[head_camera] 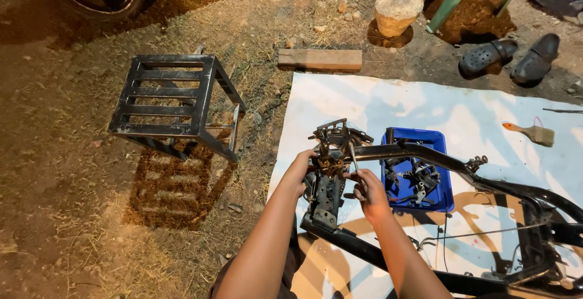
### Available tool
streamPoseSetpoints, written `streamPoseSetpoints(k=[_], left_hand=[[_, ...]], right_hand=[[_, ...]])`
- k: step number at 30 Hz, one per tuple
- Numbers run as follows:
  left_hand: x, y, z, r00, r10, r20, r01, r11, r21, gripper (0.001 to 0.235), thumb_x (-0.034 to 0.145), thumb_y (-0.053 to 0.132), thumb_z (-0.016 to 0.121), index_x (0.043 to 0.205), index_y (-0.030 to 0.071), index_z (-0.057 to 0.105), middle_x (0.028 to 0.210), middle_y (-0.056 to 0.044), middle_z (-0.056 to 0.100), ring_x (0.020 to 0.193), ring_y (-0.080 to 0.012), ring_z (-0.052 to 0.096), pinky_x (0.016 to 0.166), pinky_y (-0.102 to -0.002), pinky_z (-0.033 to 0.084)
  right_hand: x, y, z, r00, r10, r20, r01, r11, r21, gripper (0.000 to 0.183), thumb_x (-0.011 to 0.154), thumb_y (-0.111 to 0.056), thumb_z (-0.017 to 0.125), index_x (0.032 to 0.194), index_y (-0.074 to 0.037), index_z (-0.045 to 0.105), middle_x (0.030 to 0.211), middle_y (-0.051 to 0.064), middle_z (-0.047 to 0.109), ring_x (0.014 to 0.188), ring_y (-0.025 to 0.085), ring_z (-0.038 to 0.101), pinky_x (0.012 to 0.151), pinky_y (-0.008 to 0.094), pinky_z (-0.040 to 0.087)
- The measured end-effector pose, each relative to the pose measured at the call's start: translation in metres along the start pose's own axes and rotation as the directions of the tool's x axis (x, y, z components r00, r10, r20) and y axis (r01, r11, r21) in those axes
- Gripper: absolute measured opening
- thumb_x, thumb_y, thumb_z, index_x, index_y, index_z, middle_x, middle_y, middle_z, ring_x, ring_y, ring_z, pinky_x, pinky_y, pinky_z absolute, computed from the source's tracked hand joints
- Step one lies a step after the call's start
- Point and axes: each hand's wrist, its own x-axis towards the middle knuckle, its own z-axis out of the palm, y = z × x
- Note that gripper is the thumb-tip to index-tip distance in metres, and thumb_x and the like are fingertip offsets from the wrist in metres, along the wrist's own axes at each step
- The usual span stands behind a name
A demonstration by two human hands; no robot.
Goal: Assembling components onto a motorcycle frame using various tools.
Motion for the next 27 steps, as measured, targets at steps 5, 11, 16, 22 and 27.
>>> streamPoseSetpoints(k=[5,11,16,22,27], left_hand=[[-0.001,0.0,-0.006,0.998,0.032,0.05,-0.033,0.999,0.027,0.033,0.078,0.032,0.064,0.097,0.006,0.062,0.092,-0.012,0.064,0.074,-0.0254,0.064,0.065,-0.039,0.057],[0.01,-0.003,-0.01,0.996,0.074,0.041,-0.077,0.993,0.086,0.024,0.073,0.028,0.064,0.087,0.007,0.063,0.086,-0.009,0.064,0.074,-0.0236,0.06,0.068,-0.037,0.052],[0.003,0.0,-0.006,0.997,0.06,-0.053,-0.052,0.989,0.135,0.029,0.077,0.029,0.062,0.094,0.005,0.059,0.092,-0.009,0.056,0.082,-0.0263,0.057,0.075,-0.044,0.05],[0.015,-0.005,-0.006,0.997,0.082,-0.003,-0.081,0.99,0.115,0.037,0.075,0.029,0.059,0.103,0.004,0.063,0.097,-0.011,0.061,0.085,-0.0272,0.058,0.077,-0.043,0.05],[0.035,-0.009,-0.013,0.993,0.11,0.032,-0.113,0.99,0.089,0.038,0.076,0.032,0.059,0.1,0.003,0.065,0.099,-0.014,0.066,0.086,-0.0282,0.06,0.078,-0.043,0.05]], right_hand=[[-0.03,-0.026,-0.008,0.996,-0.008,-0.085,-0.005,0.989,-0.15,0.018,0.094,-0.018,0.056,0.101,-0.004,0.063,0.096,0.009,0.077,0.046,0.008,0.035,0.049,0.027,0.044],[-0.045,-0.041,-0.051,0.991,-0.078,-0.106,0.023,0.895,-0.446,0.029,0.093,-0.008,0.065,0.118,0.002,0.074,0.074,0.01,0.058,0.053,0.01,0.046,0.053,0.029,0.047],[-0.073,-0.107,-0.006,0.972,-0.225,0.074,0.193,0.573,-0.796,0.035,0.083,-0.004,0.071,0.118,-0.002,0.072,0.09,0.005,0.078,0.072,0.005,0.067,0.063,0.026,0.055],[-0.102,-0.141,0.052,0.983,-0.182,-0.002,0.054,0.303,-0.952,0.029,0.087,-0.016,0.073,0.115,-0.009,0.074,0.084,0.009,0.079,0.061,0.02,0.068,0.059,0.036,0.055],[-0.094,-0.118,0.052,0.916,-0.319,0.245,0.308,0.166,-0.937,0.023,0.085,-0.015,0.074,0.105,-0.004,0.076,0.088,0.012,0.078,0.073,0.021,0.076,0.068,0.033,0.058]])
